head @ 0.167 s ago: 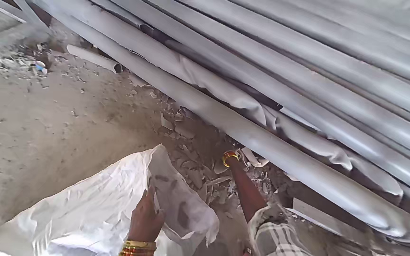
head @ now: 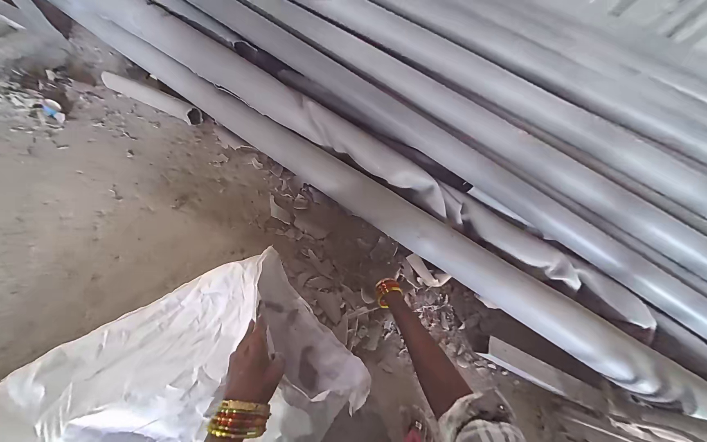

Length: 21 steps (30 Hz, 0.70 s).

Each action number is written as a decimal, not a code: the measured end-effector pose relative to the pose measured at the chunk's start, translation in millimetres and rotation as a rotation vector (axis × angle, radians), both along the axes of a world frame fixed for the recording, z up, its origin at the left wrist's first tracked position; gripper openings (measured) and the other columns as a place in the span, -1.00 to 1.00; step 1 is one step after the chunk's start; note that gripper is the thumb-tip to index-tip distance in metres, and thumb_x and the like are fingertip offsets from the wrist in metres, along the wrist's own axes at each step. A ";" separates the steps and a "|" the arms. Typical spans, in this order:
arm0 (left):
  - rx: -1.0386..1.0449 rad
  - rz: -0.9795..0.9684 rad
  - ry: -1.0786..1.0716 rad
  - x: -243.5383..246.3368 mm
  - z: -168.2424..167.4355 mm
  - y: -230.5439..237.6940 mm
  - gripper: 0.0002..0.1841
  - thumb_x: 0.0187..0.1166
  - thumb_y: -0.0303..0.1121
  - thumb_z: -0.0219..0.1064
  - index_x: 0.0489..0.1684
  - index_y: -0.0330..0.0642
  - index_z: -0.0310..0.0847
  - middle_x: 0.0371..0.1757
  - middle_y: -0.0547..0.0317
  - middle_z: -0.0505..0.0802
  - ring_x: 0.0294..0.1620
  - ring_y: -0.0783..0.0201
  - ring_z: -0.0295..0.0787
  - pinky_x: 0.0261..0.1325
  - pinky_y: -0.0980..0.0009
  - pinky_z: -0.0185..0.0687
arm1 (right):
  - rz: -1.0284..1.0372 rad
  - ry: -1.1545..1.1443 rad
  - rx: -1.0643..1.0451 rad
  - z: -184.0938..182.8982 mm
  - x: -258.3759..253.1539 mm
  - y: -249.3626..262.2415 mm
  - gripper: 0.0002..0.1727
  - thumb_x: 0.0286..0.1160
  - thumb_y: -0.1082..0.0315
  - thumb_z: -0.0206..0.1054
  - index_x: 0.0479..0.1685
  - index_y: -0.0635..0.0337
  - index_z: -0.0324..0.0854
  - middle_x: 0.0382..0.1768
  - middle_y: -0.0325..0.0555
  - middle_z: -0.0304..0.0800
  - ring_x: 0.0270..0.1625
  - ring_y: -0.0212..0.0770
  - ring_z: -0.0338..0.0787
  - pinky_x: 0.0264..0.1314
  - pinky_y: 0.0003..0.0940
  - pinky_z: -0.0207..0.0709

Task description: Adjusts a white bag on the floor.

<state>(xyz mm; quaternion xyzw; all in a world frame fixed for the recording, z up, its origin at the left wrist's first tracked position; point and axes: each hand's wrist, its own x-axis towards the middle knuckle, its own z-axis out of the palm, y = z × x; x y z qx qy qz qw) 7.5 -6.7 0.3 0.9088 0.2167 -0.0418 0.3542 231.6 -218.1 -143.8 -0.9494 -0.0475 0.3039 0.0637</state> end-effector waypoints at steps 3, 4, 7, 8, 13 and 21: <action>-0.024 -0.027 0.141 10.1 8.6 -7.2 -0.13 0.19 -0.63 0.53 0.67 -0.62 0.24 0.58 -0.63 0.50 0.54 -0.48 0.54 0.55 -0.29 0.37 | 0.034 0.013 0.039 8.6 -19.6 3.3 -0.30 0.52 0.11 0.45 0.63 0.26 0.47 0.58 0.35 0.50 0.66 0.35 0.45 0.66 0.38 0.23; -0.036 -0.041 0.190 11.8 11.5 -8.7 -0.12 0.22 -0.61 0.53 0.69 -0.60 0.21 0.60 -0.59 0.49 0.56 -0.44 0.53 0.59 -0.25 0.35 | 0.056 0.049 0.051 20.6 -26.6 5.5 -0.31 0.56 0.24 0.41 0.69 0.28 0.39 0.63 0.39 0.44 0.69 0.37 0.40 0.69 0.36 0.19; -0.090 -0.079 0.282 13.4 21.5 -11.6 -0.15 0.31 -0.56 0.53 0.70 -0.59 0.19 0.66 -0.57 0.42 0.66 -0.38 0.42 0.67 -0.18 0.26 | 0.079 0.021 0.153 38.1 -34.4 -8.8 -0.40 0.61 0.34 0.32 0.64 0.35 0.43 0.59 0.48 0.44 0.69 0.42 0.39 0.72 0.30 0.18; -0.116 -0.089 0.301 14.1 26.1 -13.3 -0.17 0.33 -0.56 0.52 0.70 -0.56 0.22 0.69 -0.54 0.39 0.71 -0.35 0.37 0.70 -0.16 0.22 | 0.056 -0.021 0.235 39.2 -38.1 -20.4 -0.45 0.64 0.34 0.30 0.58 0.41 0.48 0.56 0.51 0.46 0.67 0.42 0.40 0.74 0.24 0.16; -0.156 -0.116 0.343 13.0 32.8 -11.5 -0.14 0.37 -0.55 0.48 0.76 -0.52 0.11 0.74 -0.49 0.33 0.71 -0.32 0.37 0.70 -0.11 0.24 | -0.539 -0.242 0.446 54.0 -76.9 -52.9 -0.53 0.64 0.38 0.32 0.46 0.48 0.55 0.47 0.44 0.59 0.59 0.25 0.55 0.70 0.08 0.28; -0.125 -0.129 0.392 19.5 27.8 -6.1 -0.13 0.39 -0.52 0.49 0.78 -0.46 0.12 0.75 -0.43 0.35 0.69 -0.30 0.41 0.66 -0.15 0.29 | -0.781 -0.149 0.336 12.2 -108.8 -4.1 -0.23 0.55 0.26 0.46 0.71 0.43 0.28 0.63 0.46 0.40 0.71 0.31 0.39 0.75 0.17 0.21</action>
